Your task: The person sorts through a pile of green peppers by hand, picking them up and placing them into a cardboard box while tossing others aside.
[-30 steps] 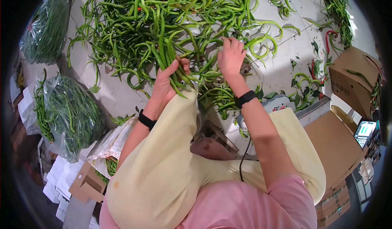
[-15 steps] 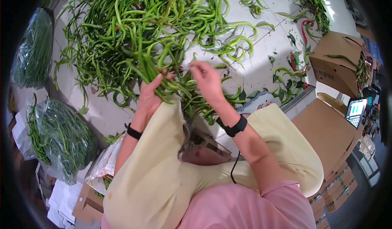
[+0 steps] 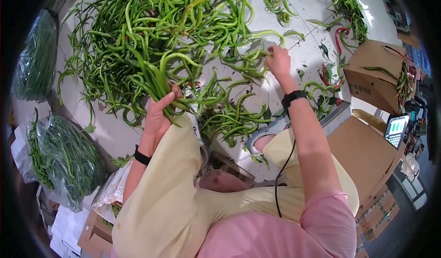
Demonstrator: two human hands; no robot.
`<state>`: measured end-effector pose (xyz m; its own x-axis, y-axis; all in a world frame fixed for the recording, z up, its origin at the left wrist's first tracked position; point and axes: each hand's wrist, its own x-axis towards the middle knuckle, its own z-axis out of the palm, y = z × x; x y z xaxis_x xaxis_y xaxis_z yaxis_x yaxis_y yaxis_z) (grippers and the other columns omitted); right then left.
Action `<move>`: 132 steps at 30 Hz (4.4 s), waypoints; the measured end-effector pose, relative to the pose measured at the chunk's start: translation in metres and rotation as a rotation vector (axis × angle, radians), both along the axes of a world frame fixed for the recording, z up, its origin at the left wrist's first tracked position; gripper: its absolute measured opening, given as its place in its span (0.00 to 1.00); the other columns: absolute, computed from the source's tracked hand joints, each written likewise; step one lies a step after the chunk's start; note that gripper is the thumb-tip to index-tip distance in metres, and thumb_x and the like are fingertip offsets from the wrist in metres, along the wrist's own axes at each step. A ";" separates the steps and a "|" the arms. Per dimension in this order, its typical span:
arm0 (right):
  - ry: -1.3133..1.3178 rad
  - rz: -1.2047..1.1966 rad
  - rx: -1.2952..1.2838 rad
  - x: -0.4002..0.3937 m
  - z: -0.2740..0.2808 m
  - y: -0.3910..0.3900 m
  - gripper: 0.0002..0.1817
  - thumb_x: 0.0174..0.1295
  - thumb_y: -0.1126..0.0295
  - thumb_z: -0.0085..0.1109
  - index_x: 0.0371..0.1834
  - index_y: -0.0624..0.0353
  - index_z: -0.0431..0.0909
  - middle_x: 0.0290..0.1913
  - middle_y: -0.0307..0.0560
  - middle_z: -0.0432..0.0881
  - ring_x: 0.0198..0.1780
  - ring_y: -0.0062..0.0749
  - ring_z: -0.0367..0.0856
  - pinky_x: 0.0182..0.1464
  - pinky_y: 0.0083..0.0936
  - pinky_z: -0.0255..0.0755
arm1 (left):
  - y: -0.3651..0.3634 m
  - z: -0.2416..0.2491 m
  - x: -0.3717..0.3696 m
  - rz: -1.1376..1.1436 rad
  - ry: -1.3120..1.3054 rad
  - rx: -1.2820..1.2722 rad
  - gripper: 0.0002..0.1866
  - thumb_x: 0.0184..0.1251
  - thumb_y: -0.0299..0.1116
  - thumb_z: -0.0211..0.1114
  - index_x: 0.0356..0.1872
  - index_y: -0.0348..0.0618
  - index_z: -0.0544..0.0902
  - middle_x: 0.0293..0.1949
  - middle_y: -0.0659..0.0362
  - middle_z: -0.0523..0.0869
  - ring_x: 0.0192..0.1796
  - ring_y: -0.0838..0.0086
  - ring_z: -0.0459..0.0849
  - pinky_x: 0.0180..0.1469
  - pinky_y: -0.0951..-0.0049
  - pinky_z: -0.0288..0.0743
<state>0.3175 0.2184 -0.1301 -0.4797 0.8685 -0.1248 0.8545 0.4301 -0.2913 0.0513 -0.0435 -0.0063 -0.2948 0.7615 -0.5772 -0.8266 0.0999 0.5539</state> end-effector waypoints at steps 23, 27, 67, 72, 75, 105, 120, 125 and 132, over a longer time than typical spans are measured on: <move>0.129 0.068 -0.223 -0.044 0.014 0.037 0.26 0.49 0.66 0.57 0.54 0.54 0.68 0.34 0.57 0.81 0.36 0.50 0.80 0.39 0.40 0.73 | -0.007 -0.004 -0.008 0.064 -0.048 0.003 0.15 0.61 0.29 0.60 0.48 0.39 0.71 0.36 0.58 0.76 0.39 0.72 0.74 0.47 0.71 0.69; -0.196 0.379 -0.143 -0.055 0.014 0.053 0.19 0.49 0.65 0.58 0.46 0.54 0.70 0.33 0.54 0.80 0.37 0.49 0.80 0.38 0.42 0.73 | -0.004 -0.001 -0.009 0.053 -0.035 -0.008 0.16 0.61 0.29 0.60 0.49 0.39 0.70 0.37 0.58 0.76 0.40 0.72 0.74 0.47 0.70 0.69; 0.427 -0.604 -0.065 0.272 0.481 -0.121 0.27 0.63 0.69 0.52 0.66 0.59 0.60 0.57 0.47 0.73 0.52 0.25 0.74 0.54 0.21 0.70 | -0.041 0.058 -0.032 -0.164 0.206 0.240 0.12 0.64 0.32 0.58 0.46 0.38 0.75 0.36 0.61 0.79 0.41 0.73 0.77 0.45 0.74 0.70; 0.828 -0.143 -0.851 0.029 0.401 -0.163 0.32 0.62 0.60 0.55 0.65 0.65 0.58 0.56 0.55 0.73 0.51 0.34 0.76 0.54 0.27 0.70 | 0.015 0.123 -0.019 -0.605 0.594 0.289 0.18 0.62 0.33 0.60 0.51 0.37 0.73 0.42 0.58 0.79 0.43 0.74 0.77 0.45 0.73 0.71; 1.087 -0.166 -1.100 -0.070 0.347 -0.192 0.28 0.60 0.60 0.57 0.60 0.65 0.65 0.50 0.51 0.75 0.47 0.32 0.77 0.52 0.26 0.70 | 0.047 0.167 0.006 -0.795 1.014 0.414 0.21 0.61 0.32 0.61 0.53 0.32 0.71 0.46 0.53 0.79 0.48 0.67 0.78 0.52 0.70 0.70; 0.263 0.335 -0.497 -0.056 0.346 -0.047 0.20 0.62 0.67 0.52 0.57 0.59 0.70 0.52 0.43 0.78 0.50 0.30 0.76 0.54 0.28 0.68 | 0.009 0.037 -0.025 -0.703 0.423 0.309 0.22 0.66 0.35 0.57 0.59 0.36 0.70 0.48 0.55 0.80 0.47 0.73 0.79 0.54 0.73 0.70; -0.176 0.508 0.101 -0.150 0.021 -0.024 0.12 0.46 0.74 0.58 0.36 0.60 0.72 0.40 0.49 0.72 0.46 0.42 0.73 0.39 0.36 0.75 | 0.001 -0.017 -0.013 -0.549 0.139 0.016 0.25 0.65 0.40 0.59 0.58 0.35 0.70 0.45 0.55 0.81 0.47 0.74 0.79 0.54 0.74 0.71; 0.245 0.247 0.013 -0.120 0.099 -0.047 0.15 0.45 0.78 0.59 0.39 0.60 0.71 0.36 0.52 0.73 0.38 0.47 0.76 0.36 0.38 0.73 | 0.011 -0.012 0.000 -0.543 -0.230 0.053 0.31 0.64 0.50 0.57 0.60 0.36 0.68 0.47 0.54 0.80 0.51 0.72 0.78 0.56 0.72 0.71; 0.473 1.016 0.002 -0.117 0.145 -0.141 0.20 0.47 0.73 0.59 0.47 0.60 0.73 0.50 0.48 0.75 0.46 0.39 0.75 0.49 0.33 0.70 | 0.023 -0.005 -0.009 -0.323 -0.445 0.255 0.36 0.63 0.52 0.58 0.67 0.43 0.60 0.51 0.59 0.76 0.50 0.75 0.76 0.54 0.75 0.70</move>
<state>0.2005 0.0776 0.0150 -0.9648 0.0469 0.2589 -0.0901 0.8655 -0.4927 0.0427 -0.0210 -0.0116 0.2019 0.9030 -0.3792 -0.9346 0.2934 0.2011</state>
